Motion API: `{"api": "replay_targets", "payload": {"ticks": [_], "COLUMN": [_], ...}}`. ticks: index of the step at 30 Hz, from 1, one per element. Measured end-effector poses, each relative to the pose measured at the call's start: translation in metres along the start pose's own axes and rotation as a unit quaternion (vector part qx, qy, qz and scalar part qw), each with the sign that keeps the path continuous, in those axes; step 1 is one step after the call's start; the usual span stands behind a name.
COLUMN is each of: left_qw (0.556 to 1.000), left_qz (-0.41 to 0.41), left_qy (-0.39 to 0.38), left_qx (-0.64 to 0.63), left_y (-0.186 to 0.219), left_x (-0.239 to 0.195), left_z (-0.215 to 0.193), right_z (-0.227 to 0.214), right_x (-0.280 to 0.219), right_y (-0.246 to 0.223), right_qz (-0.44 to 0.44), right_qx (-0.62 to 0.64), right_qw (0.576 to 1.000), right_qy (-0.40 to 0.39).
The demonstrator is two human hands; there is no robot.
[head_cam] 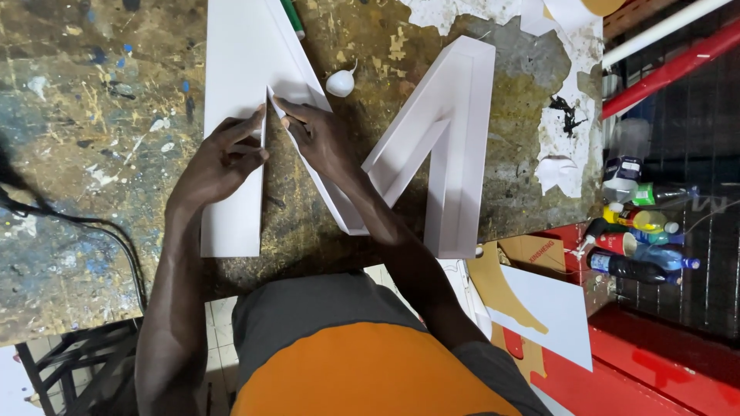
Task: Assembling a 3D sign letter by applying adhesive to the edges and attaching side panels.
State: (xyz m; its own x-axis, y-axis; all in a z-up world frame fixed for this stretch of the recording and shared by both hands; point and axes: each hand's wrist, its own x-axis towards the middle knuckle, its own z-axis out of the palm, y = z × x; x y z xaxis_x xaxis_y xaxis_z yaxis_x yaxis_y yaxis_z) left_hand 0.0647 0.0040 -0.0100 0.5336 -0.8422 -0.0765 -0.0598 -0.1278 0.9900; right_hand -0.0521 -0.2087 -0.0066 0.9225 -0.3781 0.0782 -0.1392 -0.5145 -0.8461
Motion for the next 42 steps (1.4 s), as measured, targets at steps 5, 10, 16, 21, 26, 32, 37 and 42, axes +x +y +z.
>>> {"api": "replay_targets", "payload": {"ticks": [5,10,16,21,26,32,37,42], "left_qw": [1.000,0.999,0.993,0.988,0.990,0.987,0.985,0.986], "left_qz": [-0.005,0.000,0.005,0.002,-0.003,-0.006,0.005,0.007], "left_qy": [-0.001,0.034,0.104,0.118,0.111,0.121,0.134,0.131], "left_qx": [0.005,-0.022,-0.063,-0.095,-0.083,-0.108,-0.109,-0.103], "left_y": [0.002,-0.005,-0.026,-0.035,-0.023,-0.036,-0.028,-0.035], "left_x": [0.001,-0.009,-0.013,-0.013,-0.013,-0.013,-0.014,-0.014], "left_z": [-0.001,0.008,0.016,0.015,0.015,0.023,0.023,0.024], "right_z": [0.003,0.003,0.011,0.009,0.008,0.012,0.009,0.011], "right_x": [0.001,-0.004,-0.004,-0.005,-0.007,-0.004,-0.001,-0.006], "right_y": [0.001,-0.001,0.011,0.012,-0.004,0.011,0.012,0.013], "right_qz": [-0.011,-0.015,-0.030,-0.015,-0.017,-0.025,-0.020,-0.016], "right_qx": [0.007,0.005,0.016,-0.014,-0.009,-0.006,-0.002,0.014], "right_qw": [1.000,1.000,0.998,0.999,0.999,0.999,0.999,0.999], "right_qy": [0.021,0.019,0.048,0.039,0.048,0.044,0.030,0.041]}}
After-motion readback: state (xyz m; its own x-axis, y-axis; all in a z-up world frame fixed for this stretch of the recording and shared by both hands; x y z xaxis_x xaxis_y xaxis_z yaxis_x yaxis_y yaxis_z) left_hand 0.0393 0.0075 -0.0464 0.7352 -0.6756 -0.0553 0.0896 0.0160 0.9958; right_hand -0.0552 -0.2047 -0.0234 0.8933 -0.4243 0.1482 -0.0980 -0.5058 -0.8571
